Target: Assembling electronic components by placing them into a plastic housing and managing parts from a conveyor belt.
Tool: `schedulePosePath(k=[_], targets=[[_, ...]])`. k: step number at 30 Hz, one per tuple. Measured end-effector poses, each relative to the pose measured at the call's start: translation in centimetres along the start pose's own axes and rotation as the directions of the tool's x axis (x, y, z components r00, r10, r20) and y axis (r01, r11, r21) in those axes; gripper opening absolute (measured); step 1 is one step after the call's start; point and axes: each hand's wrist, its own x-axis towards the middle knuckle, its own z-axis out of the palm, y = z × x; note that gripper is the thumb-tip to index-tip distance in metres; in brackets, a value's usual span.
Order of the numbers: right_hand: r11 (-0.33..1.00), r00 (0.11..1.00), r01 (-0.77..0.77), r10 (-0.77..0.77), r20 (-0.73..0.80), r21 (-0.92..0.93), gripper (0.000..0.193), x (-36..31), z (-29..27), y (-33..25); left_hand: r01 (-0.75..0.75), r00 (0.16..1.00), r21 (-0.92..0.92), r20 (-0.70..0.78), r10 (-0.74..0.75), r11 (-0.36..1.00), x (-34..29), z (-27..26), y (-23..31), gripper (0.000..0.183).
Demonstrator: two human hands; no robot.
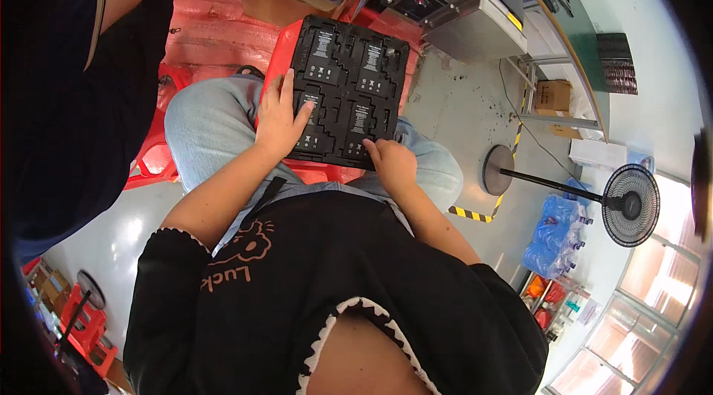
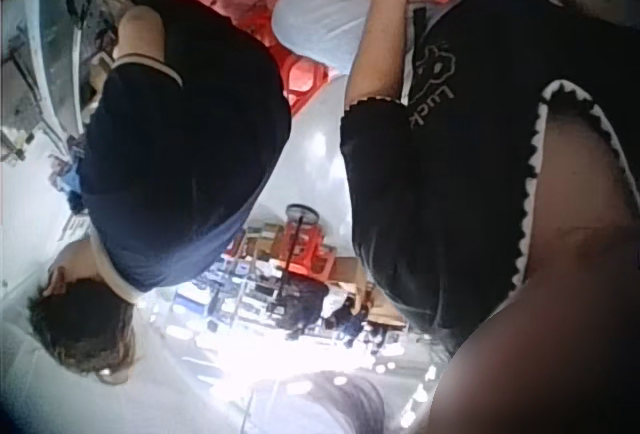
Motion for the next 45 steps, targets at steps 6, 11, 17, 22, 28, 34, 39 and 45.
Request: schedulePosePath(k=[6,11,17,22,28,34,39,45], targets=[[0.993,0.989,0.101,-0.108,0.104,0.069,0.044,-0.2,-0.4,0.5,0.062,0.951,-0.297,-0.271,-0.147,0.953,7.2,-2.2,2.0,0.062],[0.943,0.942,0.333,-0.332,-0.045,0.017,0.041,-1.3,0.8,0.7,0.231,0.881,-0.933,0.081,-0.466,0.274,18.1,-7.9,7.1,0.065],[0.936,0.937,0.35,-0.35,-0.013,0.023,0.042,-1.8,0.7,0.3,0.123,0.854,-0.983,0.176,-0.49,-0.138,24.9,-10.8,9.1,0.042],[0.94,0.947,0.321,-0.317,-0.048,0.119,0.045,-1.8,0.5,0.9,0.127,0.877,-0.977,0.029,-0.48,0.173,18.7,-7.9,8.8,0.042],[0.555,0.974,-0.227,0.15,0.172,0.8,0.057,0.3,1.4,3.3,0.313,0.91,-0.74,0.055,-0.41,0.595,4.0,-6.0,1.2,0.035],[0.353,0.927,-0.359,0.244,0.286,0.864,0.067,3.5,-0.5,5.8,0.118,0.966,-0.047,0.235,-0.104,0.992,-2.4,-5.7,0.1,0.037],[0.943,0.964,-0.261,0.242,0.115,0.207,0.077,5.3,-1.5,4.3,0.095,0.988,0.016,0.12,-0.096,0.995,-2.2,-2.0,-0.4,0.045],[0.897,0.924,-0.359,0.301,0.237,0.259,0.09,8.6,0.5,6.6,0.147,0.988,-0.088,0.067,-0.141,0.985,-1.6,-0.3,-0.6,0.048]])
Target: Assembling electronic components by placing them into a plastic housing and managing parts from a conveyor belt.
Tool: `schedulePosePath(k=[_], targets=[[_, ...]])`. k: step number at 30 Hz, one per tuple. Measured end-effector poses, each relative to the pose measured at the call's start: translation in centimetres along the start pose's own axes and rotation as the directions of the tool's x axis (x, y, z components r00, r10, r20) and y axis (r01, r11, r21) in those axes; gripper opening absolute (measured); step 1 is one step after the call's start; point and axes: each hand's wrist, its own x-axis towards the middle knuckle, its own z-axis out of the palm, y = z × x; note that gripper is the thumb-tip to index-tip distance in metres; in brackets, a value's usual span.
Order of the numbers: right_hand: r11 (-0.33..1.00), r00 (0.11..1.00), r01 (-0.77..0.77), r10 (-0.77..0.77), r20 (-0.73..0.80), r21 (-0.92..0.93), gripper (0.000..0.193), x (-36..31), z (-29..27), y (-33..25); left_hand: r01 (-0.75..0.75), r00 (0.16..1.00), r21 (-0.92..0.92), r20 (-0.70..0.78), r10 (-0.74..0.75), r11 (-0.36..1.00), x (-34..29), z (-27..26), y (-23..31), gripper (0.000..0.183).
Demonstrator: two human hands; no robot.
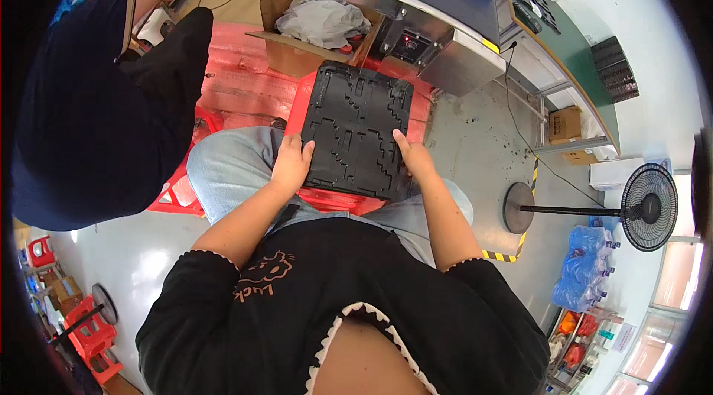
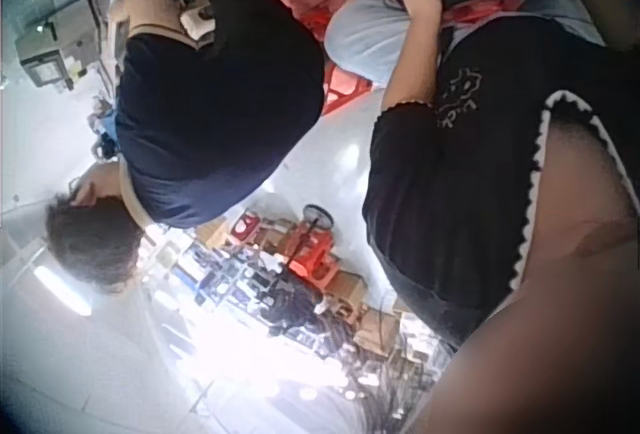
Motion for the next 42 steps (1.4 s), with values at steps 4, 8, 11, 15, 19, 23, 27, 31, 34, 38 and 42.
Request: schedulePosePath(k=[4,8,11,15,19,23,27,31,34,38,42], targets=[[0.999,0.999,0.014,-0.015,-0.03,-0.031,0.095,0.5,-0.1,-1.2,0.02,0.998,-0.031,-0.054,-0.021,0.999,-0.4,0.6,-0.3,0.047],[0.992,0.991,0.067,-0.054,-0.12,0.109,0.087,-0.1,0.5,-1.3,-0.004,0.997,-0.083,-0.077,-0.003,0.997,-0.4,1.0,-0.3,0.048],[0.988,0.971,0.122,-0.1,-0.215,0.09,0.084,-0.5,1.6,-0.7,0.014,0.994,-0.089,-0.105,-0.024,0.996,-0.9,1.8,-0.7,0.049],[0.976,0.972,0.107,-0.063,-0.224,0.192,0.079,-1.1,2.3,-0.2,0.076,0.994,-0.129,-0.068,-0.085,0.989,-1.6,1.7,-0.3,0.05],[0.948,0.977,0.052,0.017,-0.214,0.313,0.075,-1.2,2.5,-0.3,0.09,0.995,-0.154,-0.039,-0.097,0.984,-1.7,1.1,0.5,0.052],[0.848,0.959,0.206,-0.076,-0.273,0.488,0.063,-2.4,5.1,0.2,0.141,0.989,-0.178,-0.008,-0.145,0.974,-1.6,1.4,0.0,0.056],[0.719,0.915,0.383,-0.205,-0.348,0.581,0.046,-6.2,5.8,0.0,0.109,0.994,-0.253,0.018,-0.108,0.961,-1.0,1.9,-1.9,0.057],[0.713,0.957,0.27,-0.126,-0.261,0.647,0.045,-7.0,6.1,0.0,0.183,0.983,-0.368,0.058,-0.174,0.912,-0.5,2.1,-2.2,0.056],[0.727,0.963,0.223,-0.063,-0.26,0.65,0.045,-7.8,6.0,-0.9,0.201,0.98,-0.406,0.083,-0.183,0.891,-0.6,2.0,-2.0,0.051],[0.739,0.96,0.222,-0.052,-0.275,0.637,0.049,-7.9,6.2,-0.5,0.167,0.986,-0.407,0.067,-0.152,0.898,-1.1,1.8,-1.9,0.048],[0.753,0.971,0.151,0.007,-0.237,0.641,0.054,-8.2,5.4,-0.9,0.174,0.982,-0.424,0.148,-0.121,0.889,-1.0,0.7,-0.6,0.051]])
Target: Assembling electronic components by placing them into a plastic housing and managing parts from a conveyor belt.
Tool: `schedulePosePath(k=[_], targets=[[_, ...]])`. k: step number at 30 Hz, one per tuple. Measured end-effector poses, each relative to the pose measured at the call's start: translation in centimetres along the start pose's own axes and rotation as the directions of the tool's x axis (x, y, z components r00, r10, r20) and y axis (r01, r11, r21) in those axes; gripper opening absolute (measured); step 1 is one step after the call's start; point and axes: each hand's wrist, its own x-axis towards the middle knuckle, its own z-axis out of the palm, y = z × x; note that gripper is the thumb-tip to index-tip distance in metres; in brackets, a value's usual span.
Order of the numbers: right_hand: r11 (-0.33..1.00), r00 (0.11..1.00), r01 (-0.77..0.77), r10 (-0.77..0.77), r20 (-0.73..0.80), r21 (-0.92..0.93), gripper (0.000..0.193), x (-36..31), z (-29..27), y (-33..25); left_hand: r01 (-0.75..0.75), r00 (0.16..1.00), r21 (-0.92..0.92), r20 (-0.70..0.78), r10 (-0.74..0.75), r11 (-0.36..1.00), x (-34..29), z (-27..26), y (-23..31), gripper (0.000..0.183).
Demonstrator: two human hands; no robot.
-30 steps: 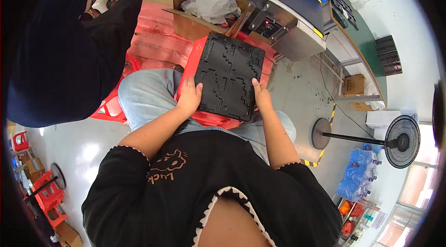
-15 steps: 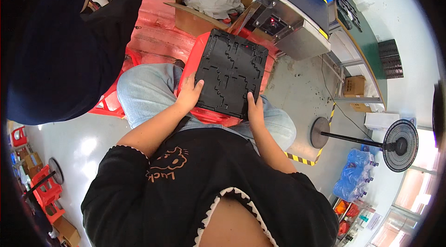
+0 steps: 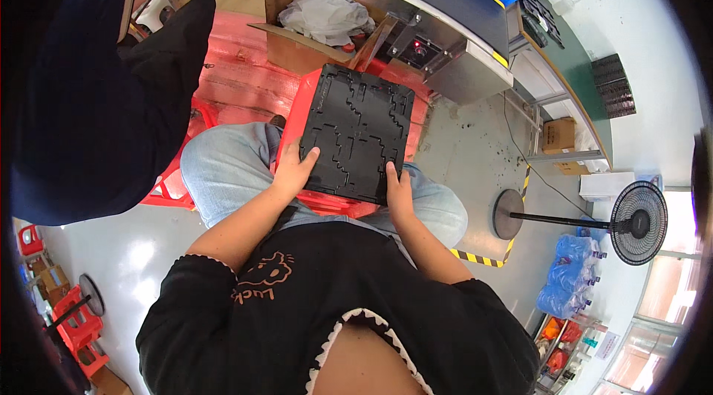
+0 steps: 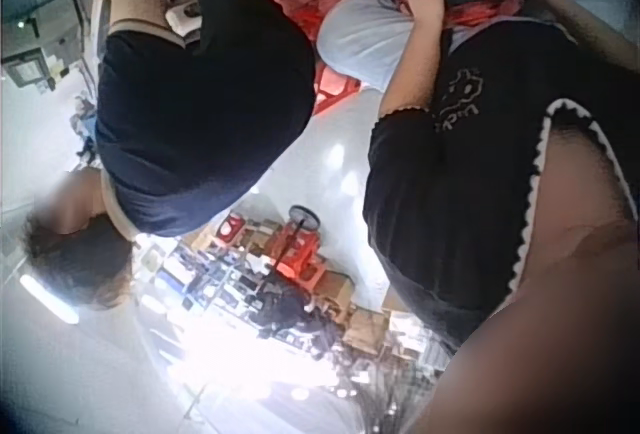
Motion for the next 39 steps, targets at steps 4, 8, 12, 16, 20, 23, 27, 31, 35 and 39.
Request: schedulePosePath(k=[4,8,12,16,20,23,27,31,35,39], targets=[[0.922,0.95,0.15,-0.234,-0.205,-0.356,0.056,1.3,0.0,-2.2,-0.289,0.904,0.491,-0.142,0.403,0.822,-0.2,-0.6,4.1,0.057],[0.626,0.69,0.516,-0.708,-0.149,-0.585,0.056,3.3,0.9,-4.6,-0.504,0.823,0.636,0.147,0.548,0.585,1.4,0.5,6.8,0.058],[0.25,0.652,0.607,-0.7,0.293,-0.754,0.057,3.2,3.2,-3.5,-0.47,0.857,0.751,0.262,0.444,0.463,2.4,2.1,4.5,0.057],[0.232,0.676,0.569,-0.678,0.288,-0.789,0.055,2.8,3.5,-3.5,-0.483,0.845,0.745,0.259,0.468,0.461,2.0,2.0,4.4,0.057],[0.23,0.637,0.605,-0.715,0.289,-0.762,0.056,2.7,3.2,-3.1,-0.473,0.853,0.756,0.263,0.451,0.453,1.7,2.3,4.6,0.059],[0.226,0.667,0.577,-0.685,0.293,-0.785,0.056,2.6,3.2,-3.2,-0.483,0.844,0.752,0.264,0.466,0.448,1.6,2.3,4.5,0.059],[0.253,0.687,0.584,-0.66,0.303,-0.771,0.056,2.4,3.3,-3.6,-0.478,0.85,0.747,0.26,0.459,0.462,1.7,2.1,4.7,0.059],[0.265,0.687,0.603,-0.653,0.32,-0.753,0.056,2.5,3.6,-3.8,-0.46,0.86,0.757,0.249,0.447,0.464,1.5,1.5,5.0,0.058],[0.271,0.72,0.559,-0.627,0.297,-0.784,0.057,2.8,3.0,-3.6,-0.463,0.859,0.771,0.27,0.435,0.438,1.9,2.4,5.0,0.059],[0.273,0.688,0.606,-0.652,0.319,-0.747,0.055,2.4,2.9,-3.4,-0.45,0.879,0.725,0.258,0.401,0.521,1.8,0.9,5.2,0.058]])
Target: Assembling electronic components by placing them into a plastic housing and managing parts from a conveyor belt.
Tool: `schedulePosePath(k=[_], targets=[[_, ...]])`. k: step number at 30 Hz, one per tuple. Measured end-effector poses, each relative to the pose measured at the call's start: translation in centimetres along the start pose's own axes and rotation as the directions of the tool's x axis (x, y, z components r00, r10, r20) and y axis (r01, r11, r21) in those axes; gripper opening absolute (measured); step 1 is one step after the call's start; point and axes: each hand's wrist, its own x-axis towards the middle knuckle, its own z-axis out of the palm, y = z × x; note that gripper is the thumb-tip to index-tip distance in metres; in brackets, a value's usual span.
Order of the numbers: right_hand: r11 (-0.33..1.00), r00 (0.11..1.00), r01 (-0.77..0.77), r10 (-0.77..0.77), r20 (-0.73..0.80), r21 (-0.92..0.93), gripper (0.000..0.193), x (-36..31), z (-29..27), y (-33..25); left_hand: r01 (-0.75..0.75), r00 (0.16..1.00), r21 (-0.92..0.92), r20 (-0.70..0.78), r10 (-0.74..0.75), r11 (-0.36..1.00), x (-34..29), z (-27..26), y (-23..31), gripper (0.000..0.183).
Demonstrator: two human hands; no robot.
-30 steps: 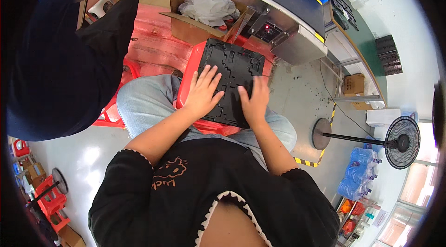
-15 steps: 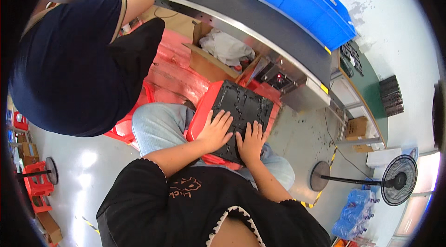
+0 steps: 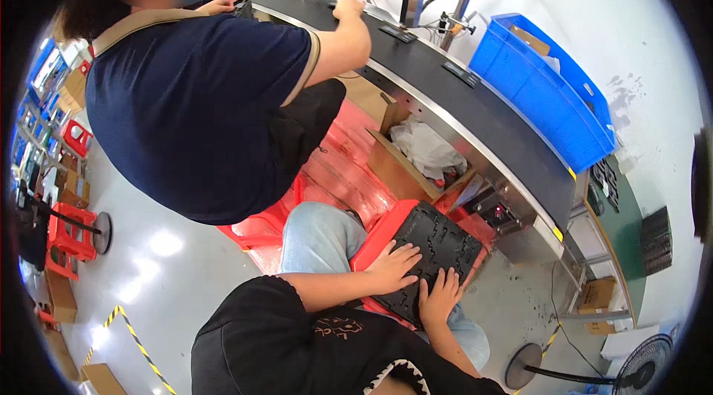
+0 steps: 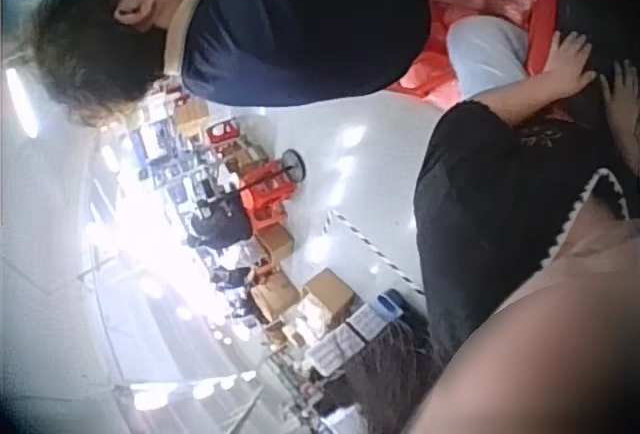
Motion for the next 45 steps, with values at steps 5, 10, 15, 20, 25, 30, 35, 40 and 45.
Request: schedulePosePath(k=[5,10,15,20,25,30,35,40,45], targets=[[0.989,0.949,-0.043,-0.005,0.315,0.144,0.055,2.5,-3.9,2.2,0.229,0.921,0.001,-0.325,-0.216,0.973,0.5,-6.0,-5.0,0.051],[0.775,0.858,-0.179,-0.178,0.481,0.606,0.039,12.7,-13.9,2.4,0.646,0.761,0.176,-0.08,-0.644,0.742,-1.1,-6.2,-11.7,0.047],[0.823,0.951,0.308,-0.248,-0.186,0.477,0.031,26.3,-18.8,-0.1,0.621,0.773,0.243,-0.035,-0.633,0.745,0.7,-7.2,-11.7,0.047],[0.936,0.936,0.305,-0.26,-0.239,0.178,0.058,39.2,-16.2,2.9,0.639,0.759,0.247,-0.048,-0.65,0.728,0.6,-6.0,-13.0,0.043],[0.996,0.999,0.032,-0.029,0.032,-0.087,0.074,45.3,-14.2,5.5,0.665,0.726,0.237,0.017,-0.687,0.708,0.9,-6.3,-12.9,0.044],[0.984,0.934,-0.033,0.093,0.344,-0.177,0.071,46.0,-16.0,6.3,0.673,0.721,0.218,0.02,-0.693,0.707,0.9,-6.4,-13.5,0.041],[0.939,0.988,0.152,-0.152,0.025,-0.307,0.051,46.0,-15.3,4.6,0.666,0.732,0.207,0.003,-0.681,0.717,0.9,-6.5,-13.9,0.041],[0.961,0.95,0.252,-0.268,-0.16,-0.114,0.053,49.4,-13.7,0.5,0.672,0.723,0.202,0.028,-0.69,0.713,1.2,-6.5,-13.8,0.039],[0.98,0.967,0.173,-0.149,0.208,-0.099,0.055,51.4,-13.2,-0.7,0.654,0.744,0.228,-0.021,-0.668,0.721,0.9,-5.8,-13.9,0.037]])
